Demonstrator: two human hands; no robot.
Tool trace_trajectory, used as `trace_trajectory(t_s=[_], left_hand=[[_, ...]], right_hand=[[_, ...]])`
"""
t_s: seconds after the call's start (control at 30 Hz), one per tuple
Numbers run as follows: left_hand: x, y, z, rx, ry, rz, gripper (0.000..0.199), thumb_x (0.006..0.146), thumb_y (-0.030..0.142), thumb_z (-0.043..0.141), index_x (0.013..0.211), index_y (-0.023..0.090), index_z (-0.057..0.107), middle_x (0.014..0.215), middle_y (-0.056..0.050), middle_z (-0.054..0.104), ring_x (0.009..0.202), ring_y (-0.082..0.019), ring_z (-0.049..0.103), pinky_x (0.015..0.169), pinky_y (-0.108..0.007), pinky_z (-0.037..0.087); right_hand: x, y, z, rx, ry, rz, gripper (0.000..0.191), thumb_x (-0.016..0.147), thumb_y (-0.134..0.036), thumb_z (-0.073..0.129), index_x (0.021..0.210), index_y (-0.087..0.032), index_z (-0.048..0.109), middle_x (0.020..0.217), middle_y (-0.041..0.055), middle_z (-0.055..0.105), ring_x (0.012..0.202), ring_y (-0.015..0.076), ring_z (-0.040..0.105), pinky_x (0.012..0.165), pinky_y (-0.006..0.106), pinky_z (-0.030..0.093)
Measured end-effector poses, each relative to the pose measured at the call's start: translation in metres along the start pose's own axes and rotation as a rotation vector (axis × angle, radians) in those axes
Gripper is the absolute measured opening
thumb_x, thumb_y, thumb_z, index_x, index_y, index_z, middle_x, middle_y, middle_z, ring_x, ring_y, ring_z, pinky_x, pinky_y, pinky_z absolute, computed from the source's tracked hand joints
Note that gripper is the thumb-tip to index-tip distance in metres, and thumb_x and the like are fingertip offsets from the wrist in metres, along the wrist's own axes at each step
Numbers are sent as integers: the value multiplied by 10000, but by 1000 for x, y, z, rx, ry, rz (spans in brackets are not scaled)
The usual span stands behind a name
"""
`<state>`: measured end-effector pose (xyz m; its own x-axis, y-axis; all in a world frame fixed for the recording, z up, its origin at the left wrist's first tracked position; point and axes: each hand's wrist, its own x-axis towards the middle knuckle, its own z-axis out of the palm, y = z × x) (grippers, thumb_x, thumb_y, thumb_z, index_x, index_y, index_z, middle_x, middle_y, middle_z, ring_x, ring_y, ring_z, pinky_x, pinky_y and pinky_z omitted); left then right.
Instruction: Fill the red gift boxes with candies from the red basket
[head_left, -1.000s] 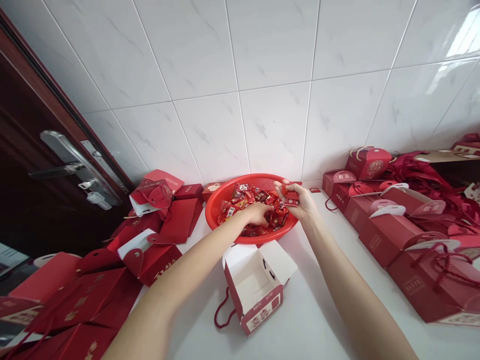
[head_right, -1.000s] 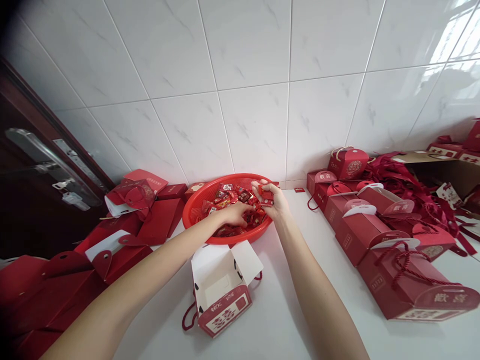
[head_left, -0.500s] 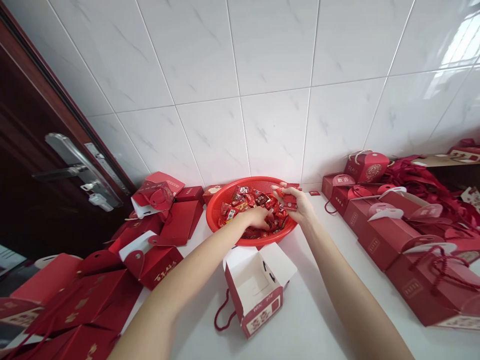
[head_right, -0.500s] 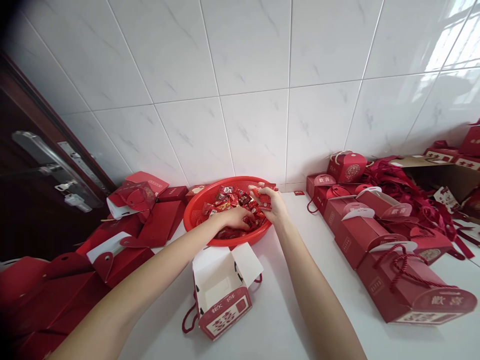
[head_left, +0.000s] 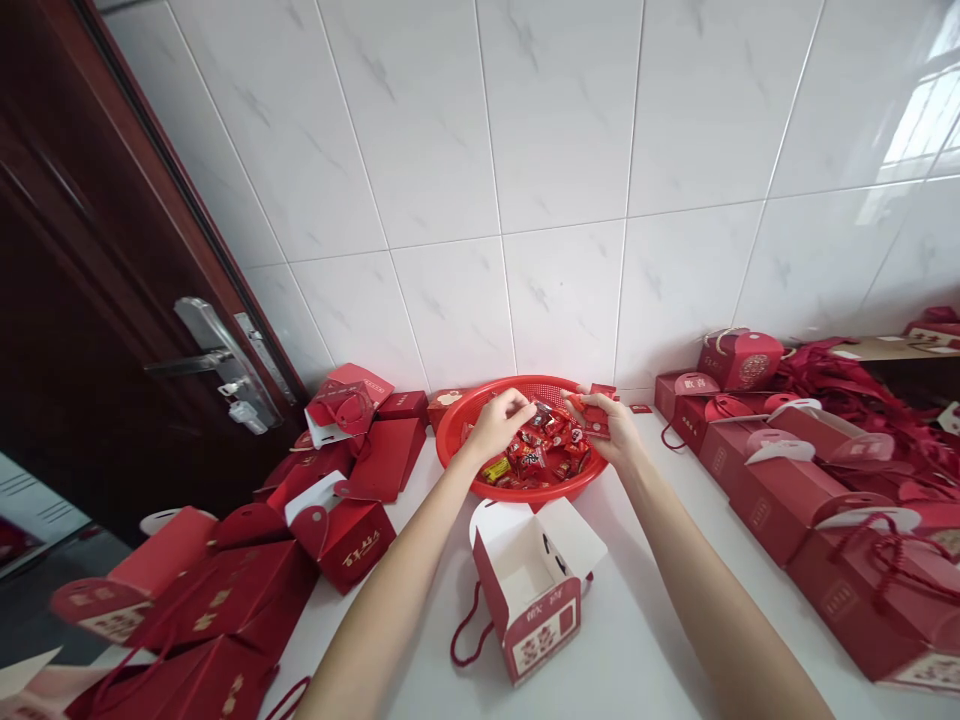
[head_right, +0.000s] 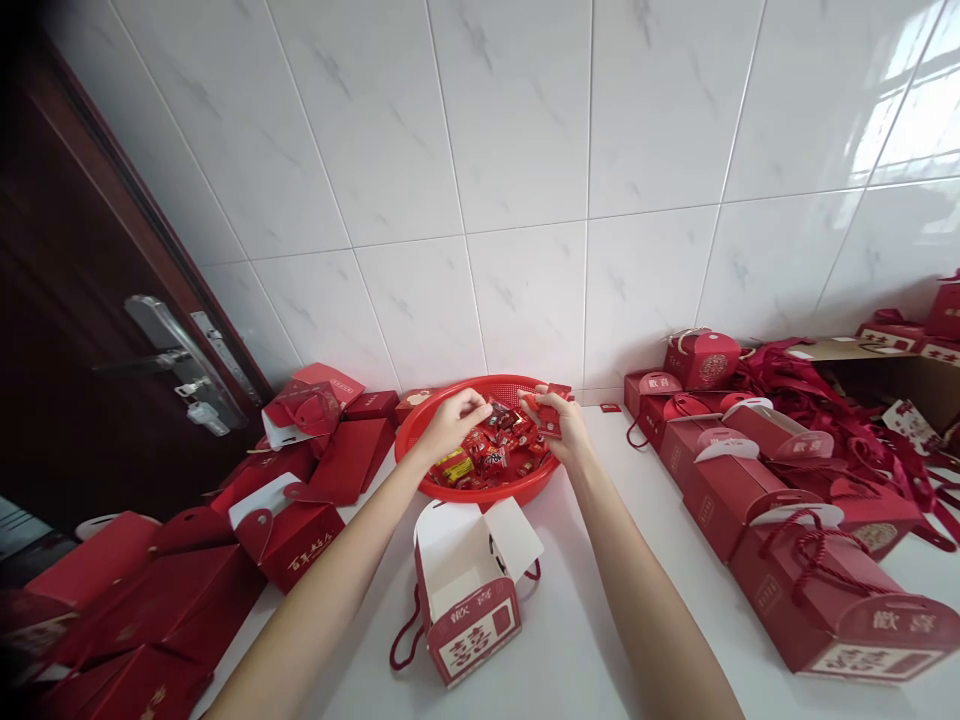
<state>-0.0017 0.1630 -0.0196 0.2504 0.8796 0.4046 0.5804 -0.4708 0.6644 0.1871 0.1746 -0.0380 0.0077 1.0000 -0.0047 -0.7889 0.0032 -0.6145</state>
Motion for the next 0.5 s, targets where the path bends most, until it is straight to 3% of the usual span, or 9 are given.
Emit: trace_trajectory(t_s=[0.07, 0.17, 0.27, 0.37, 0.43, 0.5], left_hand=[[-21, 5, -15, -174, 78, -21, 191, 882, 400, 547, 874, 211, 532, 869, -11, 637, 823, -165, 621, 769, -274, 510], [-57, 13, -34, -257, 69, -86, 276, 856, 451, 598, 987, 211, 561, 820, 1, 626, 759, -155, 617, 709, -261, 505], [-85, 26, -45, -210, -89, -103, 328, 873, 479, 614, 1064, 213, 610, 793, 6, 654, 734, -154, 636, 707, -263, 509], [-102, 47, -55, -29, -275, -76, 299, 875, 462, 640, 1059, 231, 686, 869, -12, 718, 829, -191, 674, 790, -301, 523], [-113, 62, -64, 52, -220, -11, 224, 878, 439, 646, 967, 250, 728, 923, -18, 733, 883, -211, 676, 829, -325, 527], [-129, 72, -75, -3, -69, 55, 199, 881, 438, 647, 819, 267, 728, 897, -17, 725, 851, -208, 668, 817, -338, 543]], right_hand=[[-3, -1, 3, -24, 1, -13, 223, 583, 10, 700, 692, -168, 622, 675, 20, 714, 757, 213, 762, 689, 264, 657], [-13, -4, 13, -95, -60, -29, 214, 602, 4, 697, 703, -168, 620, 674, 13, 716, 761, 215, 758, 685, 285, 653], [-33, -9, 30, -161, -176, -23, 214, 611, -15, 712, 745, -165, 640, 691, 20, 721, 785, 226, 755, 696, 299, 642], [-60, -18, 48, -246, -301, -17, 225, 603, -55, 738, 786, -166, 667, 705, 25, 720, 807, 239, 749, 678, 301, 626], [-79, -24, 56, -317, -378, -30, 235, 607, -92, 749, 820, -167, 687, 733, 25, 725, 797, 231, 742, 669, 296, 614], [-95, -31, 60, -374, -428, -40, 249, 617, -124, 761, 856, -161, 701, 760, 32, 727, 766, 222, 736, 665, 304, 608]])
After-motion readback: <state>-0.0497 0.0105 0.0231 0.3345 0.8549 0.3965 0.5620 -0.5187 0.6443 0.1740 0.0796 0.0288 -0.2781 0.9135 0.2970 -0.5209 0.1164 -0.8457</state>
